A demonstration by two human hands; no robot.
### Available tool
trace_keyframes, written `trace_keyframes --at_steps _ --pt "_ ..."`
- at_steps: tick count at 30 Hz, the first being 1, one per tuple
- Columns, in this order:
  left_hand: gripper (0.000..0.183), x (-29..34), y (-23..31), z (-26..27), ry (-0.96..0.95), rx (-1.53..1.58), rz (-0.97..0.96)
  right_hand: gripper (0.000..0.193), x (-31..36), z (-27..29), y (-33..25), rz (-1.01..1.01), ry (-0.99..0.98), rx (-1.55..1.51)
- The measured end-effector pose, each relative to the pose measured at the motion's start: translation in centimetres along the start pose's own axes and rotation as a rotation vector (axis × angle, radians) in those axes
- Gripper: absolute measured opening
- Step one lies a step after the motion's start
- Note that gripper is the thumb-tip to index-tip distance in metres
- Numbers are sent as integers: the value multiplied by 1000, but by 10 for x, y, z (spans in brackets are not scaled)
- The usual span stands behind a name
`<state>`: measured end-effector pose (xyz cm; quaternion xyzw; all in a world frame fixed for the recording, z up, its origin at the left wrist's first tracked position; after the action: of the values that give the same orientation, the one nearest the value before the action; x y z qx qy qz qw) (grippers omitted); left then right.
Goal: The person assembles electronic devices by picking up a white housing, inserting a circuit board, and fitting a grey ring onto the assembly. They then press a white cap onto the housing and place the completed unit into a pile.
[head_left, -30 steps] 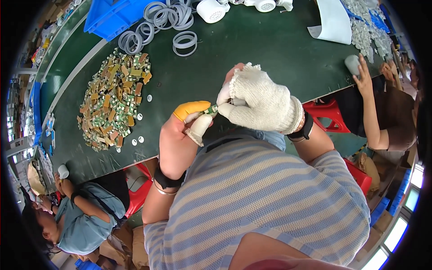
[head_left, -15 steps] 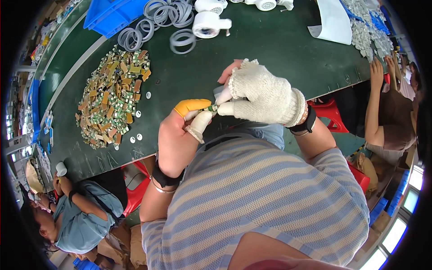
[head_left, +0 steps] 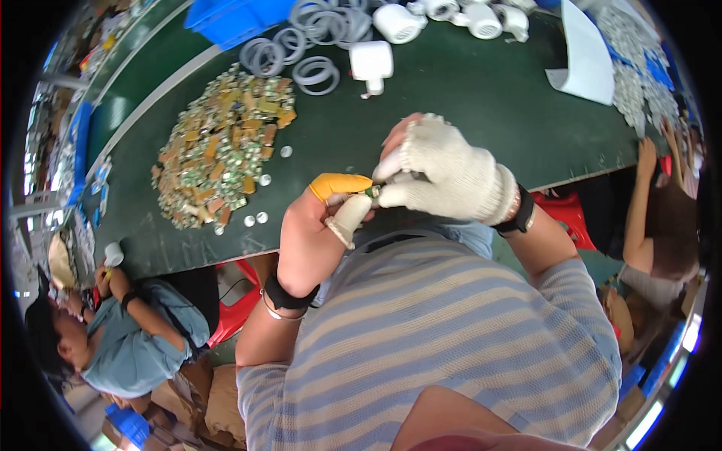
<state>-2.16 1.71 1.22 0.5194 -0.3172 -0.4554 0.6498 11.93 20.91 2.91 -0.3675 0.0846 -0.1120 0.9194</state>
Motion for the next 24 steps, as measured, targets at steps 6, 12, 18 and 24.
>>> trace_keyframes --at_steps 6,12,18,24 --pt "34 40 35 137 661 322 -173 36 17 25 12 -43 206 -179" --pt "37 53 -28 323 897 -79 -42 30 -19 34 21 -169 231 -13" --pt "52 -5 -69 298 663 -934 28 57 -99 35 21 -484 271 391" --pt "58 16 7 89 337 -34 32 47 -80 39 21 -527 113 -101"
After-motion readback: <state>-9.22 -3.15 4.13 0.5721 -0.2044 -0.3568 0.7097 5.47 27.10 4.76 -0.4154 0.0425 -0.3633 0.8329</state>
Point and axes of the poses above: each hand's wrist, its own x-axis away from the middle knuckle, its own z-axis out of the back of the hand, y = z × x, the point moved 1 cm from there along -x, towards the middle knuckle, and after that the axes turned 9 degrees about -z, right-handed, at the moved point
